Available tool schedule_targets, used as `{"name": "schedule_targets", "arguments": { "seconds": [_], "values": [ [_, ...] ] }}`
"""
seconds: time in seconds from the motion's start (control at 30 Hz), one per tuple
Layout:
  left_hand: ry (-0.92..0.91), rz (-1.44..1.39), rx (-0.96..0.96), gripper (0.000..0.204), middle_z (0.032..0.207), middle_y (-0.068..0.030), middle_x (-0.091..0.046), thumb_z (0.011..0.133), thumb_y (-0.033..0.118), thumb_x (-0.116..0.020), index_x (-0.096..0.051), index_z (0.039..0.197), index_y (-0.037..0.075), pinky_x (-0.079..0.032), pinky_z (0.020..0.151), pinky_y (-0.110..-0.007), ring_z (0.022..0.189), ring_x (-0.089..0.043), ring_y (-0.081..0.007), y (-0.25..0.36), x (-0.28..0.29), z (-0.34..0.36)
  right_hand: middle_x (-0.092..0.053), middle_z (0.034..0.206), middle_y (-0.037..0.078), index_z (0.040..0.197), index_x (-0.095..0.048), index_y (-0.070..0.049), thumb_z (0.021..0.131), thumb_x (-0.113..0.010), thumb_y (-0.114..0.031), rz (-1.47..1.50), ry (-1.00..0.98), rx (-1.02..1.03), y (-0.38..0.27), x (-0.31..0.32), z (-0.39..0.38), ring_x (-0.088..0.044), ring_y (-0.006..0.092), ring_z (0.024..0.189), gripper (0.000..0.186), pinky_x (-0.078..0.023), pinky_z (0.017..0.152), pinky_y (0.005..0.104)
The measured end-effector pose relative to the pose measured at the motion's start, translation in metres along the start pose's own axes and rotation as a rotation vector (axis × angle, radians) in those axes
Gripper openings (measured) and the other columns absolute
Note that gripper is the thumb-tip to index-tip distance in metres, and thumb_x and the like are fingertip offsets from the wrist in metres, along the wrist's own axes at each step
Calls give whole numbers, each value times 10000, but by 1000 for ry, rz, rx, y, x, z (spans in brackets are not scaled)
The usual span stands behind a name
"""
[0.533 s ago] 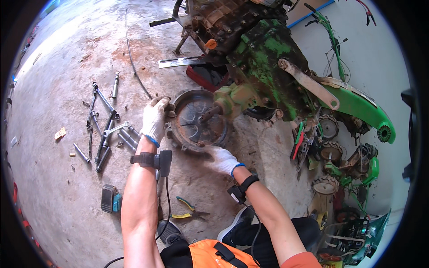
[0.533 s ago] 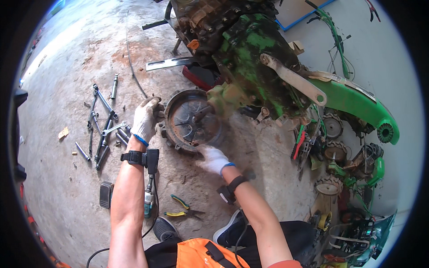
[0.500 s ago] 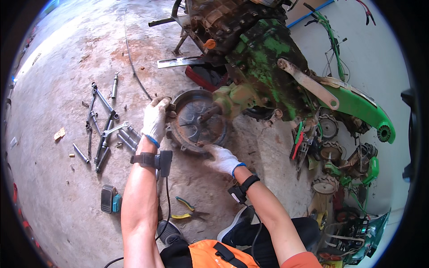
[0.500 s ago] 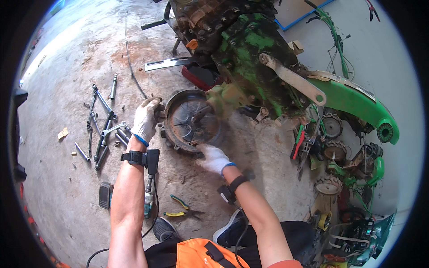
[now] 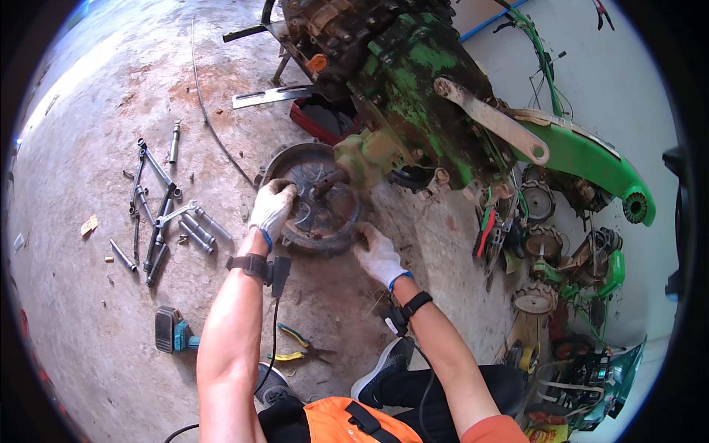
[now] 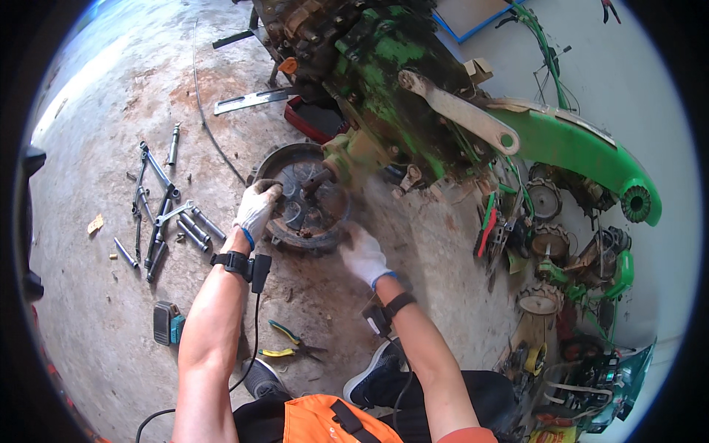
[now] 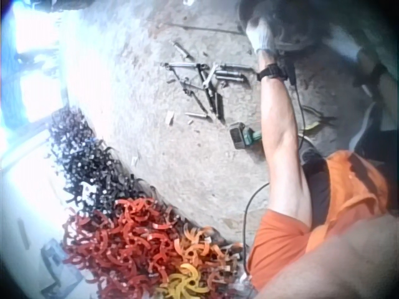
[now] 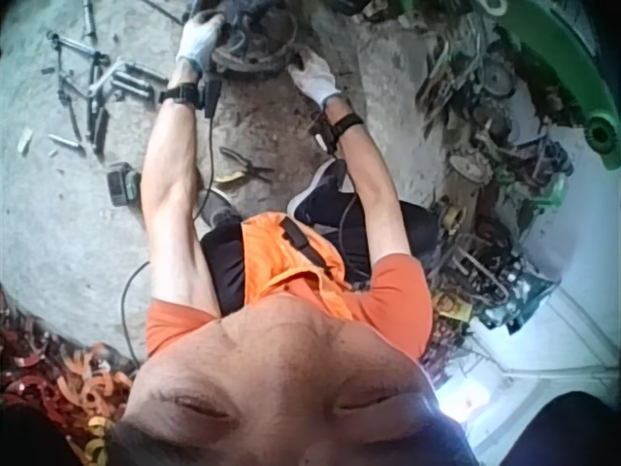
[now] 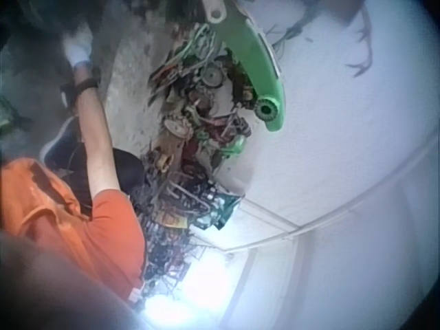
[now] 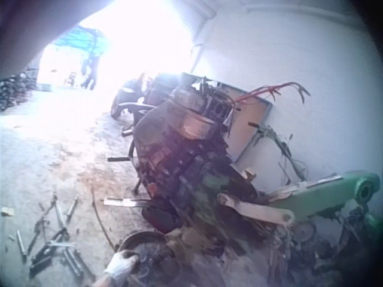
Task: The person disassembles a metal bracket using a cordless impact driver, then cleans the engine block with a cloth and pours liquid from a green bottle into the engine. The person also handles a red fuel container and places it on the floor.
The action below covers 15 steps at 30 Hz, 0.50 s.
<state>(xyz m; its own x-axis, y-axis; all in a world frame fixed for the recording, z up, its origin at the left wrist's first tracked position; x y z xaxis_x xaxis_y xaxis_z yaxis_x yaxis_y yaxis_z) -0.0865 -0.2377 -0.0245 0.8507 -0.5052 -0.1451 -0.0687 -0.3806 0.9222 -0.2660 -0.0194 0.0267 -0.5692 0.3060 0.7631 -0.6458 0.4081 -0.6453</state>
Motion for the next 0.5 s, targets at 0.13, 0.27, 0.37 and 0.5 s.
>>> {"name": "schedule_targets", "arguments": {
  "seconds": [0.13,0.27,0.37,0.5],
  "values": [
    [22,155,20,385,1032,-96,-756,1061,242,-670,-689,1336,-27,-564,720,-335,783,-691,-183,-22,0,-1,-736,1309,260,1317,-751,-64,991,-716,-379,-53,-42,-172,27,37,22,-693,458,1235,454,-546,1061,503],
    [-10,162,79,405,1031,-105,-761,1056,259,-669,-685,1341,-29,-562,706,-347,780,-692,-184,-32,-1,-8,-740,1353,188,1399,-681,-61,1045,-701,-338,-53,308,-299,28,103,42,-719,386,1234,450,-576,1039,483],
    [-21,142,66,411,1054,-114,-761,1054,252,-669,-682,1355,-28,-572,716,-352,778,-693,-187,-27,-3,-10,-734,1355,136,1390,-661,-79,1073,-687,-277,849,175,-215,14,106,54,-704,336,1283,375,-585,1074,524],
    [-9,129,62,408,1080,-113,-757,1055,237,-669,-682,1365,-29,-579,731,-353,806,-692,-186,-21,-6,-8,-710,1368,106,1298,-681,-87,1071,-672,-236,1576,-137,-57,-37,104,58,-643,347,1384,272,-526,1166,640]
  ]
}}
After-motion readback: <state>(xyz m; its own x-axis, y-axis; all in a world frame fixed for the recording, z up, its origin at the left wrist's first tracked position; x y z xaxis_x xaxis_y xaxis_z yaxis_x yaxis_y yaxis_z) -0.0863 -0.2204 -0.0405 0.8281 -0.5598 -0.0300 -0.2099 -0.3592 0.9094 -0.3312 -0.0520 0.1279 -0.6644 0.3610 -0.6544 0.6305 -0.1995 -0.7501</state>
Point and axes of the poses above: each hand's wrist, its own z-axis towards the middle knuckle, its own x-axis out of the back of the hand, y = z × x, the point moved 10 cm from there along z, towards the middle knuckle
